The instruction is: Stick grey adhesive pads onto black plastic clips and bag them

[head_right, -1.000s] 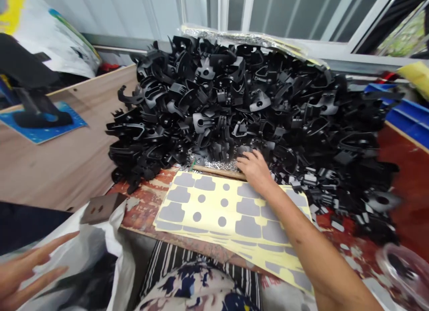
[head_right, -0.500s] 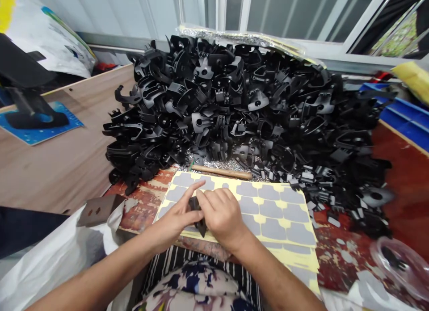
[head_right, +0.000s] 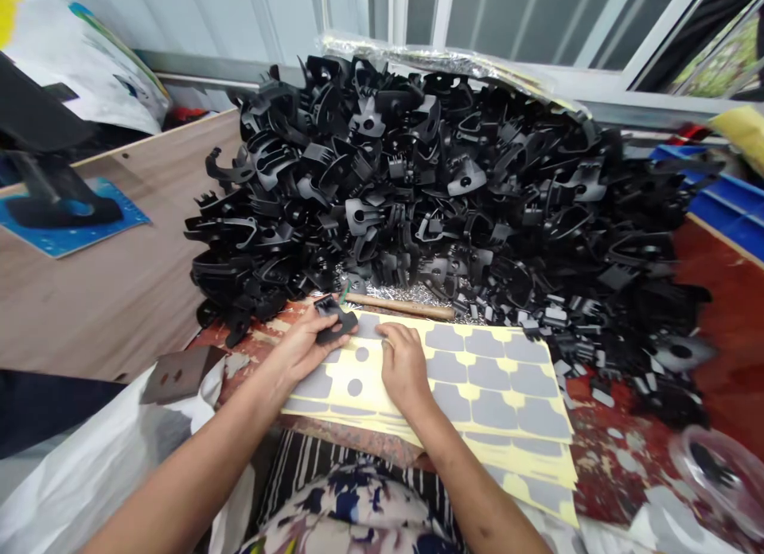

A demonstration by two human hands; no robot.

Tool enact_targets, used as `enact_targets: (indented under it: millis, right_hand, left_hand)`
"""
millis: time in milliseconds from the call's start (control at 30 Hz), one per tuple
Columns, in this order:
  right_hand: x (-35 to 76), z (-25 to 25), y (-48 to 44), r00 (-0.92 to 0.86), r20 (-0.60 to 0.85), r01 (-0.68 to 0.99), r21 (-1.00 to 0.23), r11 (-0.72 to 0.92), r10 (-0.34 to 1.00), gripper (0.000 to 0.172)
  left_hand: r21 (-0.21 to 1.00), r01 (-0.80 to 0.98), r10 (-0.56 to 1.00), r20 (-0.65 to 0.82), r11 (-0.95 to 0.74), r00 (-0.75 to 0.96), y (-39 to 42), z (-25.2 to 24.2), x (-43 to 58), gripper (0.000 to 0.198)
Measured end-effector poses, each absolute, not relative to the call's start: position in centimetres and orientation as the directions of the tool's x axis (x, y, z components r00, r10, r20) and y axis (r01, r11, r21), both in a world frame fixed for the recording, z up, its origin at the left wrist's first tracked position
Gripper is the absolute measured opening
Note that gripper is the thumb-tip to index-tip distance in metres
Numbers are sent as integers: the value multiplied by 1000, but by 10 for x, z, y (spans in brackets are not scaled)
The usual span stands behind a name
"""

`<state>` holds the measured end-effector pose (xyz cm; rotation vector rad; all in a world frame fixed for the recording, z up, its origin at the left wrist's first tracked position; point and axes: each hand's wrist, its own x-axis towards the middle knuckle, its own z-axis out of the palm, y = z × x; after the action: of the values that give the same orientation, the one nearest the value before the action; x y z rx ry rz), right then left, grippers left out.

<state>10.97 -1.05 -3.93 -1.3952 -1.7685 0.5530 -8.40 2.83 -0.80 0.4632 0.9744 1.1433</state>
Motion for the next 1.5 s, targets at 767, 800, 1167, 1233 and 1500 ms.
enact_targets:
  millis: [767, 800, 1167, 1233, 1500]
  right_hand:
    - [130, -11, -30, 75, 247, 137, -962, 236, 966, 21]
    - [129, -12, -30, 80, 245, 136, -963, 233, 966, 20]
    - [116, -15, -29, 154, 257, 119, -963, 240, 954, 15]
    - [116, -16, -29, 153, 263, 134, -961, 244, 953, 14]
    - [114, -16, -34, 126, 296, 215, -940, 265, 947, 10]
  left_hand:
    - [587, -653, 877, -280, 479, 392, -17, 13, -49, 40]
    - [578, -658, 875, -275, 482, 400, -18, 13, -47, 39]
    - [536, -687, 870, -269, 491, 412, -21, 11, -48, 36]
    - [535, -689, 872, -266, 489, 412, -21, 10, -48, 35]
    - [544, -677, 868, -269, 495, 418, -22, 9, -51, 38]
